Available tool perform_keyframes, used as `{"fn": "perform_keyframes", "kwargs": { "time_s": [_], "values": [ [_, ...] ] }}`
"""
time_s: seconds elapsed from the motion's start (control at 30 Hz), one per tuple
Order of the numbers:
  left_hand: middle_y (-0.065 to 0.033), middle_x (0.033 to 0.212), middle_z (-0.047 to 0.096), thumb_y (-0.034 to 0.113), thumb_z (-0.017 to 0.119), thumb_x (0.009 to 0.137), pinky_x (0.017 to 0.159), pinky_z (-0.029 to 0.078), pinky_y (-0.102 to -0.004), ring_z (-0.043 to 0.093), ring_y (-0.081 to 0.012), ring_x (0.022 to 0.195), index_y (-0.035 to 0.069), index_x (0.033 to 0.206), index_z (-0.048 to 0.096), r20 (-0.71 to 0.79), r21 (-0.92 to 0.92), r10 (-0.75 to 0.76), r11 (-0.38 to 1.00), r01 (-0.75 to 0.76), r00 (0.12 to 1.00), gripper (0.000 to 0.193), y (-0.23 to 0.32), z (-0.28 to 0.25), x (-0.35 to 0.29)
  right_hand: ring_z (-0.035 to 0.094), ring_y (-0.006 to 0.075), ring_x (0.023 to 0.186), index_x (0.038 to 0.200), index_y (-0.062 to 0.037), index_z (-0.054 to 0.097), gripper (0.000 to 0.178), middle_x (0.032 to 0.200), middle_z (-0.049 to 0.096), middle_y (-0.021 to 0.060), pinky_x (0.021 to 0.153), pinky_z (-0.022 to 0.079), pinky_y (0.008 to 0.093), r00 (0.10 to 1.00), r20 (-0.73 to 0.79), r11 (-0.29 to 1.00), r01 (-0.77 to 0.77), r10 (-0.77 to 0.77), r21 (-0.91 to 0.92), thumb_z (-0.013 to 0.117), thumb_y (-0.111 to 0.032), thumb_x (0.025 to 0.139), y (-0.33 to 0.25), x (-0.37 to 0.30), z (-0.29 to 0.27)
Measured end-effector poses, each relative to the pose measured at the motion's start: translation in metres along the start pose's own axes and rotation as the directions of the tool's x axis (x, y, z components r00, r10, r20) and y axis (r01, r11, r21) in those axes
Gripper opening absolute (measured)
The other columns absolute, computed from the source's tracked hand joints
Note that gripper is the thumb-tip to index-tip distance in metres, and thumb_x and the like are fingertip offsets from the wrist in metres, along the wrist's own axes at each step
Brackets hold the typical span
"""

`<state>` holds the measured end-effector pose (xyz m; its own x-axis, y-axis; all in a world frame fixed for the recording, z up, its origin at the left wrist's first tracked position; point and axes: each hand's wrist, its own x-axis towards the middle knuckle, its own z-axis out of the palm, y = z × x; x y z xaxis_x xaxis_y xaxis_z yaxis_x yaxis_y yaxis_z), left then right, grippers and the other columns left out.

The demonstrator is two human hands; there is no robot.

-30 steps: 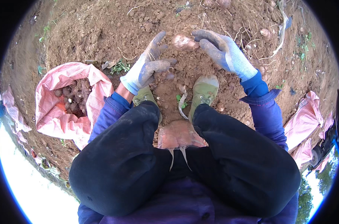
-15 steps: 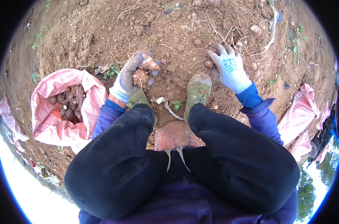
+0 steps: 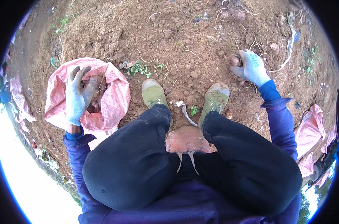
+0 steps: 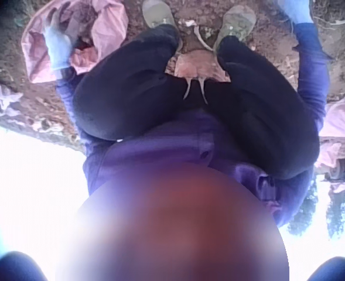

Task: The person repeatedly picks up potatoes from the soil, removes attached dirt and roots by hand, and places them into a pink sack. The person occasionally shifts the sack to make room for more potatoes.

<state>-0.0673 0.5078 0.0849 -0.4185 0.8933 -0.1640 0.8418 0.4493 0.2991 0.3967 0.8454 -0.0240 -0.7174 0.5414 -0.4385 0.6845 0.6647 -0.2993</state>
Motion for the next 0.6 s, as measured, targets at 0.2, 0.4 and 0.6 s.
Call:
{"fn": "perform_keyframes", "kwargs": {
  "time_s": [0.2,0.4,0.6],
  "values": [
    [-0.0212,0.144,0.064,0.048,0.064,0.107,0.104,0.057,-0.0487,0.067,-0.0316,0.126,0.005,0.162,0.042,0.541,-0.832,-0.112,0.074,0.55,0.833,0.073,0.119,0.069,0.036,0.067,0.0147,0.113,0.138,0.0003,0.064,0.051,0.125,0.073,0.009,0.1,0.056,0.0331,0.986,-0.136,0.419,0.085,0.095,0.904,0.082,-0.01,0.091,-0.056,0.002,-0.02],
    [-0.013,0.141,0.066,0.039,0.074,0.103,0.099,0.061,-0.0491,0.069,-0.0281,0.125,0.009,0.157,0.051,0.562,-0.734,0.246,-0.292,0.613,0.79,0.066,0.169,0.145,0.064,0.058,0.0212,0.138,0.145,-0.0005,0.059,0.064,0.151,0.061,0.0163,0.117,0.047,0.0408,0.985,-0.153,0.252,0.169,-0.082,0.953,0.086,-0.014,0.088,-0.106,0.007,-0.009],
    [-0.0133,0.138,0.069,0.021,0.089,0.084,0.102,0.056,-0.0351,0.067,-0.0185,0.123,0.0,0.157,0.05,0.444,-0.888,0.323,0.034,0.459,0.836,0.085,0.165,0.136,0.067,0.073,0.0328,0.116,0.142,0.0015,0.059,0.078,0.121,0.073,0.0216,0.098,0.058,0.0413,0.991,0.099,0.575,-0.032,-0.085,0.817,0.093,-0.034,0.081,-0.121,0.016,0.001]
  ]
}}
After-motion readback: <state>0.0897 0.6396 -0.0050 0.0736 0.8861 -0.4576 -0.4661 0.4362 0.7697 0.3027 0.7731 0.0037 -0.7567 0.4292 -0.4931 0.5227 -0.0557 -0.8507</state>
